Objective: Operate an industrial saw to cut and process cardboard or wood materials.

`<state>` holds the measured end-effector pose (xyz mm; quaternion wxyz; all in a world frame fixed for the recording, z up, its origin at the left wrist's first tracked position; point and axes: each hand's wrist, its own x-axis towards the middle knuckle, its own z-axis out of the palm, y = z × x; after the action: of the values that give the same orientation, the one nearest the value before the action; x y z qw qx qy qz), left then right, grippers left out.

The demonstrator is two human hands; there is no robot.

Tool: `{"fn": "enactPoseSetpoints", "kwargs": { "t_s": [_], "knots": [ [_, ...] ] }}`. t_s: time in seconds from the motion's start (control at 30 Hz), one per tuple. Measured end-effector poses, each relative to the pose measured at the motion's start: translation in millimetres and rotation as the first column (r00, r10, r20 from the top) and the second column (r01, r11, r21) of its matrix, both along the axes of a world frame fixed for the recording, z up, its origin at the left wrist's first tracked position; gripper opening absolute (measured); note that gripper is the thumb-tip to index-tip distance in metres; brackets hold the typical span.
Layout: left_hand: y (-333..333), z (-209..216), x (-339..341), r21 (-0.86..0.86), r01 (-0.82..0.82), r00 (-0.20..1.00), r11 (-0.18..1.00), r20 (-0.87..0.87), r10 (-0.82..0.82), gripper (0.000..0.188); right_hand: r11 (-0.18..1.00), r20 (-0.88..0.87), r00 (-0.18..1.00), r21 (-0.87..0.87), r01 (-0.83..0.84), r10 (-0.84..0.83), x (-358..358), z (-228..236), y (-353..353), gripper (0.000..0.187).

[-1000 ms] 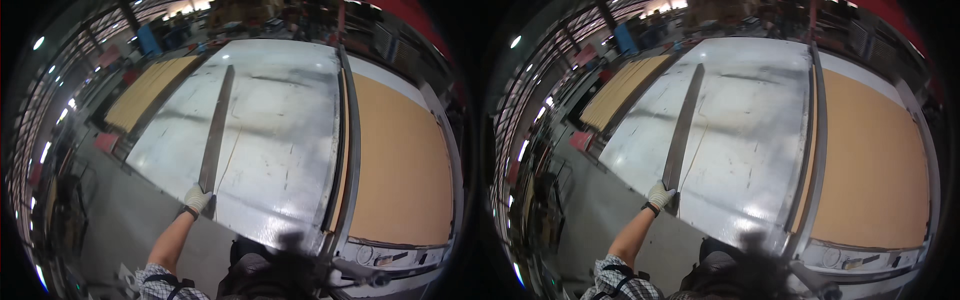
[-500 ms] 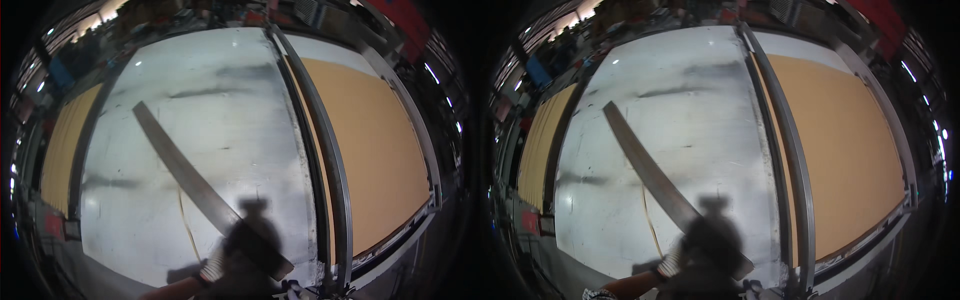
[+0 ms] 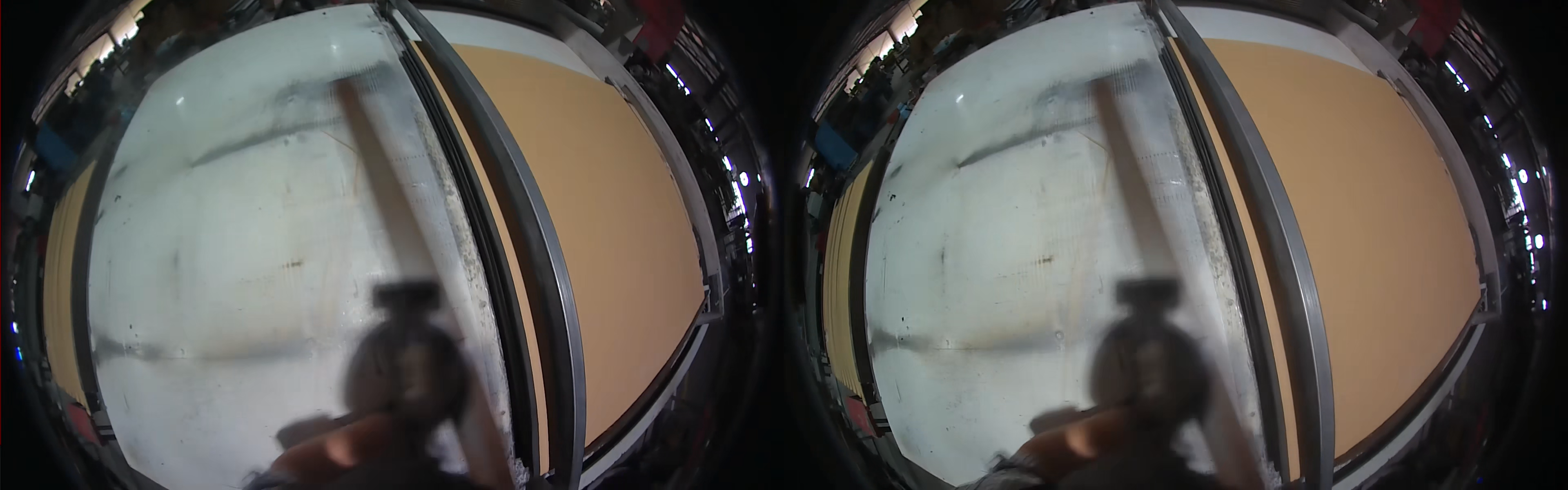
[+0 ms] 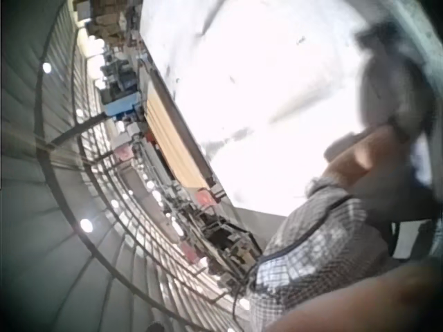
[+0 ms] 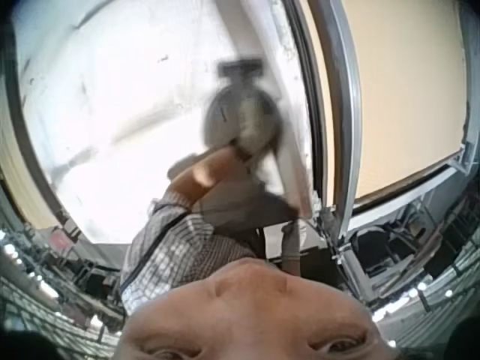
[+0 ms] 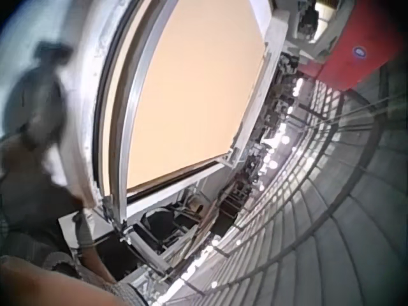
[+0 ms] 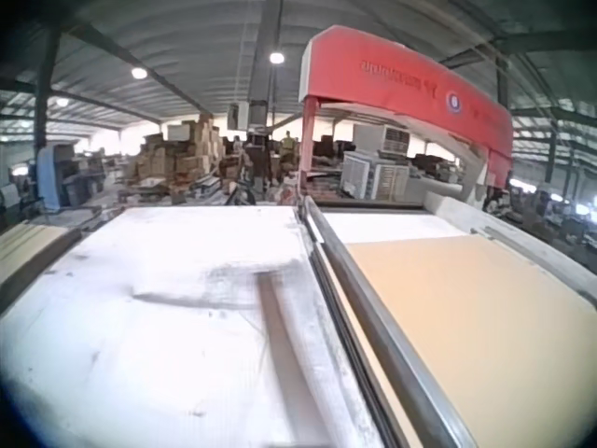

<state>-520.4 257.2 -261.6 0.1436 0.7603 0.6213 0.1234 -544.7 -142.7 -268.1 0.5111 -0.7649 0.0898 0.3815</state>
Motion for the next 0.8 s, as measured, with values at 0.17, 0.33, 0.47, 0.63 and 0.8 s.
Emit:
{"fn": "enactPoseSetpoints", "kwargs": {
  "t_s": [0.17,0.33,0.47,0.63,0.8],
  "knots": [
    [14,-12,44,-0.027,0.387,0.862,0.922,0.366,-0.351,0.083,0.992,-0.053,0.998,-0.124,0.01,-0.017,51,29,47,0.034],
    [22,-7,8,0.164,0.454,0.858,0.876,-0.346,-0.38,0.061,0.985,-0.426,0.898,-0.075,-0.156,0.11,-27,20,68,0.02],
    [60,3,-10,0.219,0.467,0.881,0.857,-0.035,-0.471,0.07,0.732,-0.334,0.833,-0.403,-0.55,0.442,-9,36,103,0.028],
    [77,-20,-26,-0.354,0.222,0.07,0.908,0.935,0.348,0.04,0.708,0.603,0.382,-0.517,-0.481,0.7,14,11,111,0.025],
    [24,-34,34,-0.384,0.404,-0.196,0.83,0.85,0.489,0.035,0.936,0.512,0.789,-0.27,-0.227,0.339,46,-15,26,0.03]
  ]
}}
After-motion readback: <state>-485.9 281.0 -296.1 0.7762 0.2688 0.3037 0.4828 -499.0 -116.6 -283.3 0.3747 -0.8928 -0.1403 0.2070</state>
